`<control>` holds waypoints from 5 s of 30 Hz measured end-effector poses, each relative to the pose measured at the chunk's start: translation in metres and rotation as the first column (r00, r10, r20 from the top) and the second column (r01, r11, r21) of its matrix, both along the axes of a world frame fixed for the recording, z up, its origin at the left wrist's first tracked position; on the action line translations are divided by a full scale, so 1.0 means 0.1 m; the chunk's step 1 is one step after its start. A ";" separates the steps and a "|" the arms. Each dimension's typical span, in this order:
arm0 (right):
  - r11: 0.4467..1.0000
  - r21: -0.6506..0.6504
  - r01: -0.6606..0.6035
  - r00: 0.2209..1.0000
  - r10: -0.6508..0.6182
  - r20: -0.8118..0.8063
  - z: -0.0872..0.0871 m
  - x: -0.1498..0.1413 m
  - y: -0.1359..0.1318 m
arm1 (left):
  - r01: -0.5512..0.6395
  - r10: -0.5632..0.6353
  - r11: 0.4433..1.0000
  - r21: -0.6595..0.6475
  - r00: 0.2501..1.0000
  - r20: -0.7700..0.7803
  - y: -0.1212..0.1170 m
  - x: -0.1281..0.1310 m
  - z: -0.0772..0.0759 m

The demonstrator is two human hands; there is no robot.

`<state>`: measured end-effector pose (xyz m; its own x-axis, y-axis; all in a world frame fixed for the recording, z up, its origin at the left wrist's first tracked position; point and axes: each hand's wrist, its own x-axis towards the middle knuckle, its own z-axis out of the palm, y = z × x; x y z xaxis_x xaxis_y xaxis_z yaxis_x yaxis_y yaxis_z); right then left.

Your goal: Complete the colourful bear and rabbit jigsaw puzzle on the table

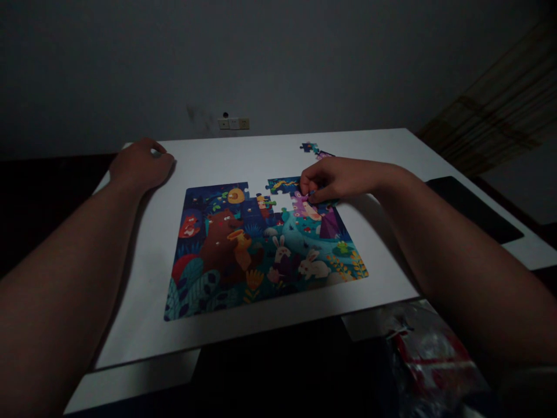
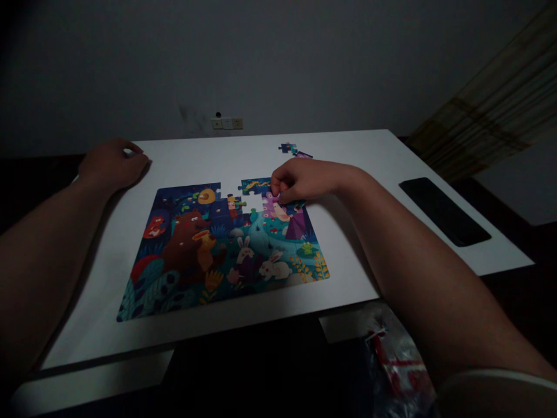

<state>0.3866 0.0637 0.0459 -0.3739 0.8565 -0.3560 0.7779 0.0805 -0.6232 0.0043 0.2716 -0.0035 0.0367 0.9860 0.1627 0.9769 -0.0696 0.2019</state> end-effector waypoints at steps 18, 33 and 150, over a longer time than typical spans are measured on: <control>1.000 0.010 -0.002 1.000 0.002 0.030 0.02 -0.04 -0.02 | -0.030 0.030 1.000 -0.001 1.000 0.000 -0.03 0.03 0.02; 1.000 0.027 -0.014 0.999 0.013 0.032 -0.01 -0.03 -0.01 | -0.013 0.014 1.000 0.009 1.000 -0.022 -0.01 0.01 0.01; 0.996 0.083 -0.021 0.991 0.009 0.133 -0.01 -0.08 -0.02 | -0.020 0.020 1.000 0.008 1.000 -0.019 -0.03 0.03 0.00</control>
<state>0.3785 0.0612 0.0450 -0.3414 0.8801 -0.3299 0.8513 0.1407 -0.5054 0.0073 0.2689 -0.0034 0.0204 0.9852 0.1702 0.9818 -0.0520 0.1829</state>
